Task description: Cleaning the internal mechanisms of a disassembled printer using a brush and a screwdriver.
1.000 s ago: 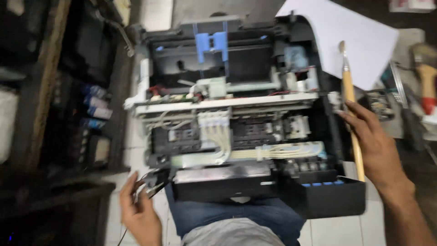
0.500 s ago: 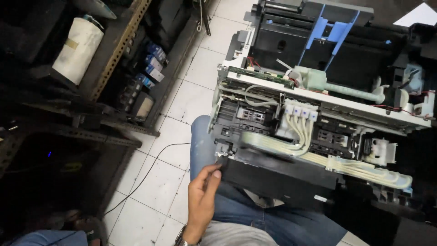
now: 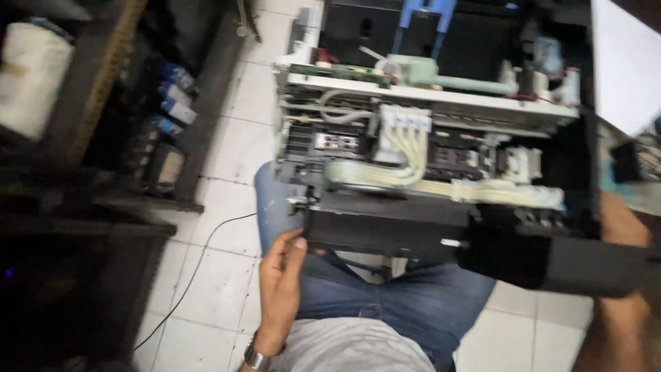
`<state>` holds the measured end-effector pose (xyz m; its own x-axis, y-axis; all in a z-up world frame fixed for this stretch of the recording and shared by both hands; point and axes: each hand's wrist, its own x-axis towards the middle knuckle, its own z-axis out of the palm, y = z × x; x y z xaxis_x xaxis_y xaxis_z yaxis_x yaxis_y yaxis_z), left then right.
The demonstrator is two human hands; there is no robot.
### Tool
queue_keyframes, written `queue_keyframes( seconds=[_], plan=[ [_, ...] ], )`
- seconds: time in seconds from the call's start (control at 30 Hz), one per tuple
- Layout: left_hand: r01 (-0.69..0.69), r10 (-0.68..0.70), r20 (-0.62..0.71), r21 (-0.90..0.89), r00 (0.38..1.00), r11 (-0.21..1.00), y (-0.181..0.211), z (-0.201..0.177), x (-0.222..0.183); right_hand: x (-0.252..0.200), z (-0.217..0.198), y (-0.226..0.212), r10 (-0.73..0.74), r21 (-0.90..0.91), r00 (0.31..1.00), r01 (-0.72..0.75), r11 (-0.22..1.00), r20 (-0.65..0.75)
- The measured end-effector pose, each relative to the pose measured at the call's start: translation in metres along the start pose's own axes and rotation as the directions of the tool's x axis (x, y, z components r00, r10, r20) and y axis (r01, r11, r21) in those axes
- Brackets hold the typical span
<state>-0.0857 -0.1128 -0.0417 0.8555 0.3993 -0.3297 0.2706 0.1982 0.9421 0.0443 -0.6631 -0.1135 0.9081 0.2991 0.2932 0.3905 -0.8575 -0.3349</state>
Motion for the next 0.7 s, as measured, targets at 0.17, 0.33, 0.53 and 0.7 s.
queue_keyframes(
  seconds=[0.17, 0.33, 0.53, 0.7],
  plan=[
    [-0.041, 0.045, -0.067, 0.053, 0.997, 0.998, -0.005, 0.006, -0.005, 0.054, -0.027, -0.116, -0.03, 0.062, 0.996, 0.035, 0.997, -0.079],
    [-0.108, 0.106, -0.026, -0.073, 0.994, 0.992, -0.003, 0.011, -0.013, 0.06, -0.014, -0.095, 0.208, 0.041, 0.977, -0.206, 0.978, -0.045],
    [-0.072, 0.073, 0.021, -0.033, 0.997, 0.997, -0.009, 0.005, -0.009, 0.065, -0.036, -0.104, 0.413, 0.197, 0.909, -0.394, 0.898, -0.063],
    [-0.217, 0.223, 0.073, -0.083, 0.972, 0.973, -0.018, -0.002, -0.012, -0.006, -0.07, 0.04, 0.493, 0.415, 0.869, -0.435, 0.799, -0.036]
  ],
)
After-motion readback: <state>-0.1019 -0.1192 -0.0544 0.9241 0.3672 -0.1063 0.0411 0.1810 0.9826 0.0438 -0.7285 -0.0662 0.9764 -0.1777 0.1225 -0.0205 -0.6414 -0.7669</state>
